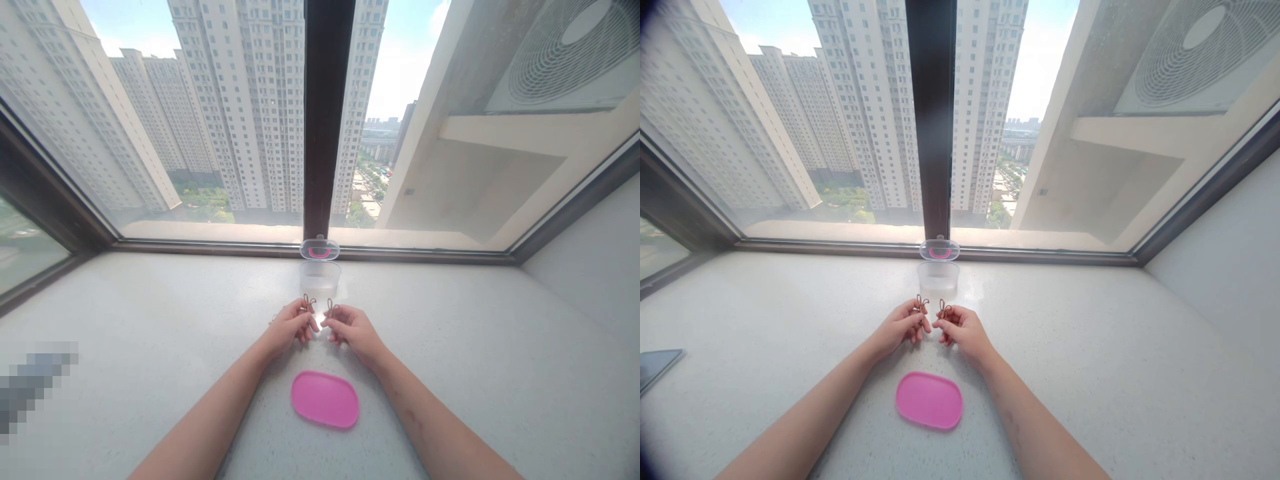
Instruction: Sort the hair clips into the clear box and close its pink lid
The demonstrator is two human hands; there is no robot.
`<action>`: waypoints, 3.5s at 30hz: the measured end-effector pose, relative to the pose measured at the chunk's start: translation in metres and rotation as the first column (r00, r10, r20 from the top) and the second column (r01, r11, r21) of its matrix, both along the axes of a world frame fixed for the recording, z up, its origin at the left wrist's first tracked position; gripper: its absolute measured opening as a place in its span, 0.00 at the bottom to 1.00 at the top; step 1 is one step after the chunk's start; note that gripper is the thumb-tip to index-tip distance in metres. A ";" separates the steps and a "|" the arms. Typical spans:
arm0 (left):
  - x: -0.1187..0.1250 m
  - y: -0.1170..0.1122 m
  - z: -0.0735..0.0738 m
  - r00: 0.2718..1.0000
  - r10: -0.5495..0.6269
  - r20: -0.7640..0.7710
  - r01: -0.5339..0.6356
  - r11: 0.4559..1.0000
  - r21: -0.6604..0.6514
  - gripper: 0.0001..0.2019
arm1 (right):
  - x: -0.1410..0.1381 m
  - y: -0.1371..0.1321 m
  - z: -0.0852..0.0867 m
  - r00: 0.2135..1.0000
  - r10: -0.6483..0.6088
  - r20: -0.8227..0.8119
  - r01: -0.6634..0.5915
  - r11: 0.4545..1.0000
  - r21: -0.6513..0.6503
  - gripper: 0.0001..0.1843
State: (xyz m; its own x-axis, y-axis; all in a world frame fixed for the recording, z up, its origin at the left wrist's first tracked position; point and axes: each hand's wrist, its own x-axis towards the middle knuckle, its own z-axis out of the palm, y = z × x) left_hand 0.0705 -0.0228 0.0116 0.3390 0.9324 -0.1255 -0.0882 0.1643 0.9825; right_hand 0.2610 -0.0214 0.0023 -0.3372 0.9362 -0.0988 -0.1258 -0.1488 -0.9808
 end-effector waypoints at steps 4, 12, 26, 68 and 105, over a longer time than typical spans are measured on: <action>0.000 0.000 -0.001 1.000 -0.008 -0.002 0.008 1.000 0.009 0.08 | 0.000 0.000 0.000 1.000 0.001 -0.005 -0.001 1.000 -0.003 0.19; -0.001 0.000 -0.001 1.000 -0.019 -0.004 0.019 1.000 0.008 0.07 | 0.000 -0.001 0.002 1.000 0.000 -0.004 0.000 1.000 0.007 0.18; -0.001 0.000 -0.001 1.000 -0.028 -0.002 0.028 0.999 0.016 0.07 | -0.001 -0.001 0.002 1.000 0.005 0.009 -0.005 1.000 0.005 0.17; -0.001 0.000 -0.003 0.999 -0.042 -0.008 0.042 0.999 0.007 0.08 | -0.002 0.000 0.001 1.000 0.008 0.008 -0.008 1.000 0.020 0.17; -0.001 -0.001 -0.001 0.999 -0.033 -0.006 0.032 0.999 -0.014 0.09 | -0.002 -0.002 0.004 1.000 0.010 0.006 -0.010 1.000 0.024 0.17</action>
